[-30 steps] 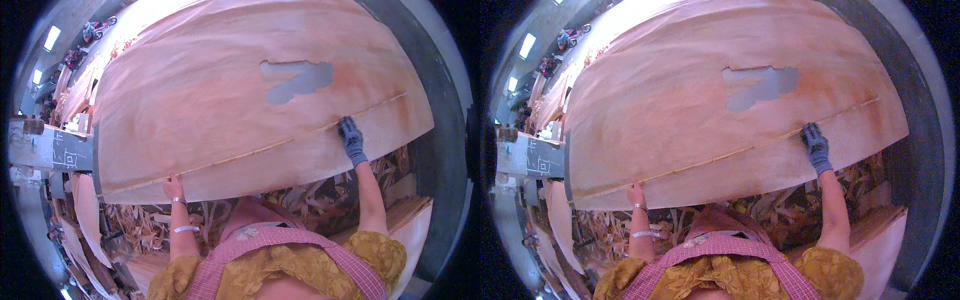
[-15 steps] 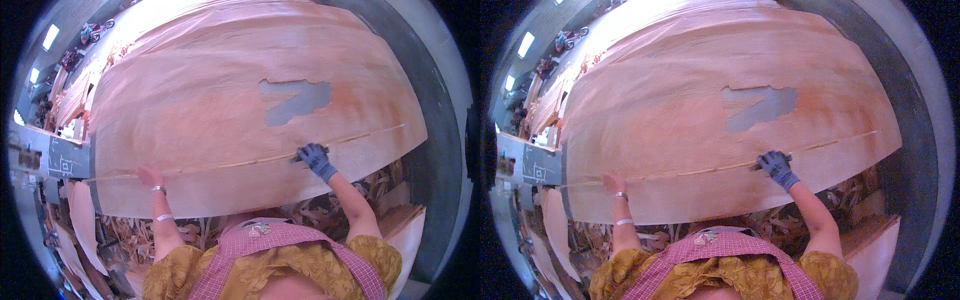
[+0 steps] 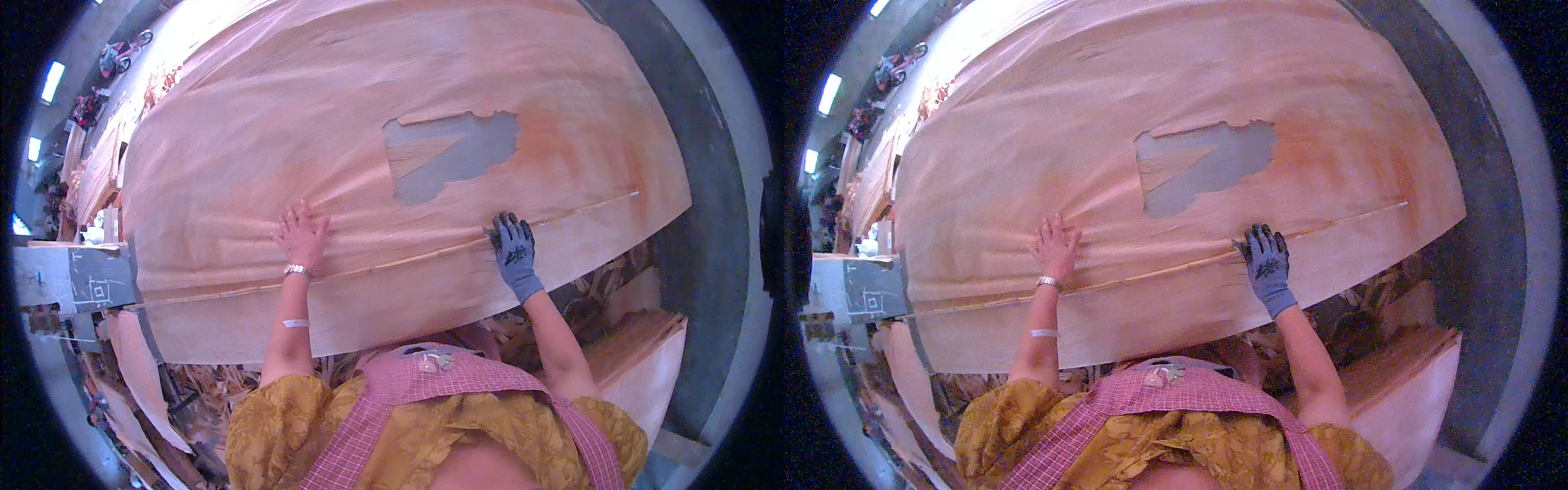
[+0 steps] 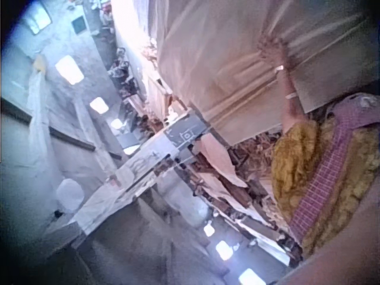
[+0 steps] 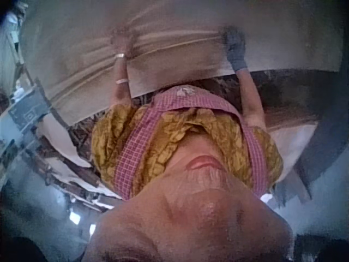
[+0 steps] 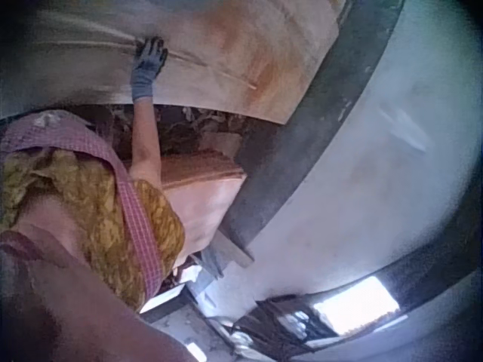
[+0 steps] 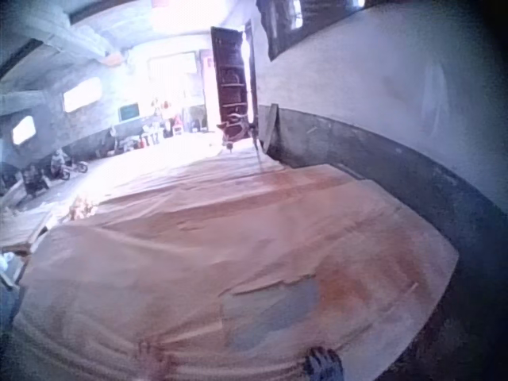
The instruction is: The person uses a cutting tool to trim edges and holes in large thin wood sheets and applies adhesive tape strips to join or reinforce the wood.
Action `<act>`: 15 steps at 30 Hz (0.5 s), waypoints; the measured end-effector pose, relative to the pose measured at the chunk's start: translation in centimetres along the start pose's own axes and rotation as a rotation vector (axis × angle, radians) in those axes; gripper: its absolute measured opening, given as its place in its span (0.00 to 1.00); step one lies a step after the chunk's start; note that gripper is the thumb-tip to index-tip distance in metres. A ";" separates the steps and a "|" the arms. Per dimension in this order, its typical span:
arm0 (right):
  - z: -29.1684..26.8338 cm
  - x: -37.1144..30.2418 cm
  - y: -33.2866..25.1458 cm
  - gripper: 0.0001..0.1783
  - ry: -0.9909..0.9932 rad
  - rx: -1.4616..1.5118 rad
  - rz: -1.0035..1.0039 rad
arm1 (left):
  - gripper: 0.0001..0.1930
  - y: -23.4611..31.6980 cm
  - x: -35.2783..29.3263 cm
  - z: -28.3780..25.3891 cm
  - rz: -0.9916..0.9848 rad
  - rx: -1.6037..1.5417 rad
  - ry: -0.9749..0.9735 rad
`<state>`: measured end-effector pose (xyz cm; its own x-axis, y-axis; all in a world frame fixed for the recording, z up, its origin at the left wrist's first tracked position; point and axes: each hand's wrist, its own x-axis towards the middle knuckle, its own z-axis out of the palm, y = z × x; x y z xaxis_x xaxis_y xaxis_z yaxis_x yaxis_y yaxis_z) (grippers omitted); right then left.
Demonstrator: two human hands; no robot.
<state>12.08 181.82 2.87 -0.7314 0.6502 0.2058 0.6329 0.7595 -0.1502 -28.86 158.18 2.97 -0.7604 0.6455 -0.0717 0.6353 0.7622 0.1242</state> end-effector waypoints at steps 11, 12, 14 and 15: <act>-8.8 -9.9 9.8 0.23 0.044 0.414 -0.040 | 0.13 27.0 7.7 0.9 0.433 0.555 -0.052; -9.4 -11.6 11.6 0.22 0.011 0.472 -0.016 | 0.10 29.2 7.4 -0.2 0.424 0.558 -0.129; -10.0 -15.5 15.9 0.22 -0.053 0.557 0.066 | 0.06 37.3 4.4 -1.6 0.547 0.279 0.129; -10.4 -16.5 17.9 0.21 0.012 0.570 0.036 | 0.06 42.8 2.1 -3.6 0.618 0.103 0.244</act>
<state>38.09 184.43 6.80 -0.7068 0.6782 0.2012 0.4183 0.6301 -0.6542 -3.78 191.99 11.73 -0.2542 0.9442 0.2093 0.9639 0.2651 -0.0253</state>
